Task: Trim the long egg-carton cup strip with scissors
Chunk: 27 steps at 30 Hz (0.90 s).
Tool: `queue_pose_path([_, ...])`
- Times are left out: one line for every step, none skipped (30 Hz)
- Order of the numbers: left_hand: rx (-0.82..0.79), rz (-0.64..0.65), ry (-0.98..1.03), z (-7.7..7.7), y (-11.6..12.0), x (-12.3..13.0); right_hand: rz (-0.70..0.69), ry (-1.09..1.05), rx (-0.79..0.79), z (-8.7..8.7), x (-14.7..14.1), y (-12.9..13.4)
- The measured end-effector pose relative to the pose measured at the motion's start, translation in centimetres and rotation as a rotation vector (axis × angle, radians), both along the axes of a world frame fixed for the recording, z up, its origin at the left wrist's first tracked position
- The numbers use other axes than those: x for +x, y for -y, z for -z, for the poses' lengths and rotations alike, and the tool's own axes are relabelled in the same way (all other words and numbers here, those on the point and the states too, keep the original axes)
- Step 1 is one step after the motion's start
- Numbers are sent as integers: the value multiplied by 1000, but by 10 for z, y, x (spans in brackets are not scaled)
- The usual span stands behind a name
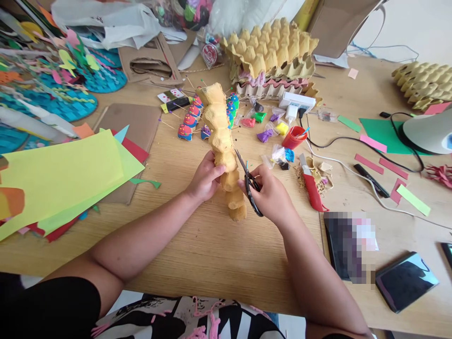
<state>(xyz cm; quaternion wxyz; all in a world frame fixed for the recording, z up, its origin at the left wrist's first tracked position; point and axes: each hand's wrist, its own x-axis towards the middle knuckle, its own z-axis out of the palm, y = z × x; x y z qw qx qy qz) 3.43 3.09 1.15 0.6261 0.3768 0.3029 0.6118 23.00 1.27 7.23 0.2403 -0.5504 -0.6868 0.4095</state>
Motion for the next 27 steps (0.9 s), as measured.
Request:
queue_pose_path([6,0,6,0,0,0,1,-3,-12,0,0,0])
queue_pose_path([14,1,9,1,0,0,5,-12,-23,1,0,0])
queue_pose_path([20,2,10,1,-1,0,11,-23,-34,1,0,0])
queue_pose_path([24,2,7,2,-1,0,14,-35,-44,1,0,1])
queue_pose_path([26,1,2,3,-1,0,16,-46,-55,1,0,1])
queue_pose_path([25,-2,-5,3,-1,0,16,-53,-66,1,0,1])
queue_pose_path([23,-5,-12,4,-1,0,17,-56,-75,0,0,2])
queue_pose_path([21,-9,-16,4,-1,0,16,-56,-84,-1,0,2])
queue_pose_path([21,-12,-18,4,-1,0,16,-56,-94,-3,-1,3])
queue_pose_path([20,-14,-18,4,-1,0,17,-56,-106,-4,-2,3])
queue_pose_path([22,-16,-16,5,0,0,18,-57,-118,-6,-3,4])
queue_pose_path([25,-16,-13,5,0,1,21,-62,-131,-7,-4,4])
queue_pose_path([28,-15,-9,5,0,1,26,-71,-145,-8,-4,5])
queue_pose_path([29,-14,-9,5,0,1,32,-78,-156,-8,-5,5])
queue_pose_path([29,-15,-11,5,0,1,38,-82,-166,-8,-6,6])
queue_pose_path([30,-16,-15,5,0,1,43,-83,-174,-8,-6,6])
queue_pose_path([31,-19,-19,5,0,1,47,-82,-182,-8,-6,6])
queue_pose_path([34,-21,-21,6,-1,1,49,-80,-189,-8,-6,6])
queue_pose_path([40,-23,-20,7,-1,1,50,-79,-193,-8,-6,6])
queue_pose_path([48,-22,-16,8,-1,0,51,-81,-195,-8,-6,5])
queue_pose_path([56,-20,-12,8,-1,0,53,-82,-195,-8,-6,5])
queue_pose_path([62,-19,-11,9,-2,0,55,-79,-193,-8,-6,5])
queue_pose_path([66,-18,-15,10,-2,0,56,-73,-191,-8,-5,4])
queue_pose_path([69,-18,-22,11,-2,0,56,-64,-191,-8,-5,4])
queue_pose_path([71,-19,-30,12,-2,0,55,-54,-191,-8,-4,4])
queue_pose_path([71,-18,-36,12,-2,-1,52,-45,-191,-7,-3,3])
queue_pose_path([72,-16,-37,12,-2,-1,51,-37,-190,-7,-3,3])
